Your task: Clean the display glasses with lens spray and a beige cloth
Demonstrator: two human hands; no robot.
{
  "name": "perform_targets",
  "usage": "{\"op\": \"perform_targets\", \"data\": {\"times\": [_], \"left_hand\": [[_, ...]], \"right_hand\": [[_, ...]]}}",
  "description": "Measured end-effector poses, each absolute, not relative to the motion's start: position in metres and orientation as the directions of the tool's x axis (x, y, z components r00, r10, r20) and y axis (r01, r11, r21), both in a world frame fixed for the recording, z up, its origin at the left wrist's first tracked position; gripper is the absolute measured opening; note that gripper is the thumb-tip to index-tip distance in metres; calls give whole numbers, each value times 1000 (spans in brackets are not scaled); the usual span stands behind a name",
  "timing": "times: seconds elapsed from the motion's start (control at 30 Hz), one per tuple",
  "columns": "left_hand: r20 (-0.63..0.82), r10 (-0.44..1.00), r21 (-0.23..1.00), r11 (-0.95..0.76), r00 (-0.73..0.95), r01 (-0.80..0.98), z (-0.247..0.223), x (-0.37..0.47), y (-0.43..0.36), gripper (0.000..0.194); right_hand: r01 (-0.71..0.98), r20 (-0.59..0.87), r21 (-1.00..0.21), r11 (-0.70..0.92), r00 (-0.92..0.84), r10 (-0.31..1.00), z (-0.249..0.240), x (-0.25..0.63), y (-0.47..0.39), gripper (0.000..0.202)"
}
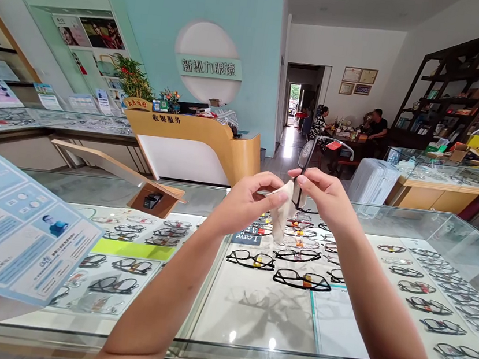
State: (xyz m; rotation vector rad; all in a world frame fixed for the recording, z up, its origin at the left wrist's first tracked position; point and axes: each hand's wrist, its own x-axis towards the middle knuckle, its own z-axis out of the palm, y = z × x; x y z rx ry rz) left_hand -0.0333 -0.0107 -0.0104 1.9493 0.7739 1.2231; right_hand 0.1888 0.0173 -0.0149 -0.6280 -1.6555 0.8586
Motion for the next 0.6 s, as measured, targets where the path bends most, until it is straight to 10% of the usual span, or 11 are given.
{"op": "perform_targets", "data": {"times": [0.13,0.23,0.6], "left_hand": [[538,696,787,-616,476,11,-10,-32,-13,60],[618,748,770,-638,242,7,-19,-25,-6,40],[403,865,915,-388,299,-112,-25,-11,-3,59]], "right_hand": [[-73,578,-813,578,-229,783,-14,187,13,34],[-163,572,-820,548,-251,781,-16,186,10,27],[-195,580,-815,546,-267,770,-23,180,11,34]]}}
